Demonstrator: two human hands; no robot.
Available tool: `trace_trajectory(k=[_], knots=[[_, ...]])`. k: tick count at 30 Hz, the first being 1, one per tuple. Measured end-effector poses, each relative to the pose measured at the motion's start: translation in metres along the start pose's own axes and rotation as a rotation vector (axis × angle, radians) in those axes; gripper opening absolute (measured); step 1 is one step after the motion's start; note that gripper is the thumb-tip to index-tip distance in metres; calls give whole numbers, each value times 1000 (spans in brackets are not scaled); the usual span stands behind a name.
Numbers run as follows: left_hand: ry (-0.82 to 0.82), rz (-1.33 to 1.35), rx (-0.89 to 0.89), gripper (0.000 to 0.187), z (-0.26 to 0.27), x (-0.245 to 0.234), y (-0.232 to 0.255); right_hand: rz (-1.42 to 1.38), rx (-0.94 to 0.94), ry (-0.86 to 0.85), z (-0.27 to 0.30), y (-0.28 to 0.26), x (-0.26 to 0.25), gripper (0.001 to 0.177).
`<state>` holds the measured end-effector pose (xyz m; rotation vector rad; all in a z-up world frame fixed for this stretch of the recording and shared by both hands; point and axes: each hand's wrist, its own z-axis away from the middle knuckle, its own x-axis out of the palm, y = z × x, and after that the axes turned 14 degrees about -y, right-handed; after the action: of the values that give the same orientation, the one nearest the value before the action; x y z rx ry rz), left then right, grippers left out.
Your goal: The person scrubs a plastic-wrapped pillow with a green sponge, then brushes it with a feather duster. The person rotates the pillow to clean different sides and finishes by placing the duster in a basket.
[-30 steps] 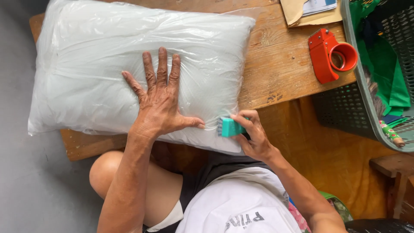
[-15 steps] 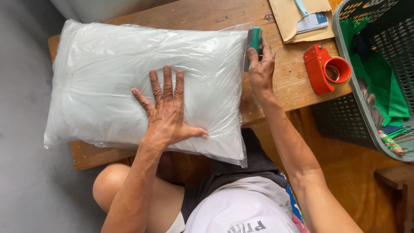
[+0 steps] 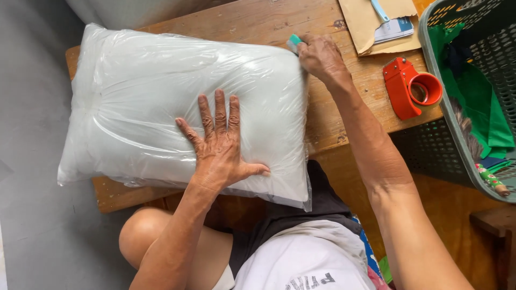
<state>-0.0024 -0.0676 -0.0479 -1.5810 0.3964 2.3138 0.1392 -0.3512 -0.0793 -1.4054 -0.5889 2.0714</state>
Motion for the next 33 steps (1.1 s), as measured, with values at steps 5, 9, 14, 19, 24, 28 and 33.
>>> trace_trajectory(k=[5,9,14,19,24,28,33], knots=[[-65,25,-22,175,2,-4,2,-237,167,196,-15,26,12,33],[-39,40,-20,176,2,-5,-2,-538,88,138,6,42,34,45],[9,41,-29,176,3,-3,-4,-387,154,-130,161,12,81,55],[73,72,-1,173,1,-2,-14,-338,266,-529,283,26,110,51],[508,525,210,126,16,-47,-55,-1315,261,-481,322,72,149,49],[795,405,-134,103,19,-41,-154,-1470,319,-408,309,28,148,61],[255,858,-724,107,45,-21,-210,-1676,7,-32,273,4,140,57]])
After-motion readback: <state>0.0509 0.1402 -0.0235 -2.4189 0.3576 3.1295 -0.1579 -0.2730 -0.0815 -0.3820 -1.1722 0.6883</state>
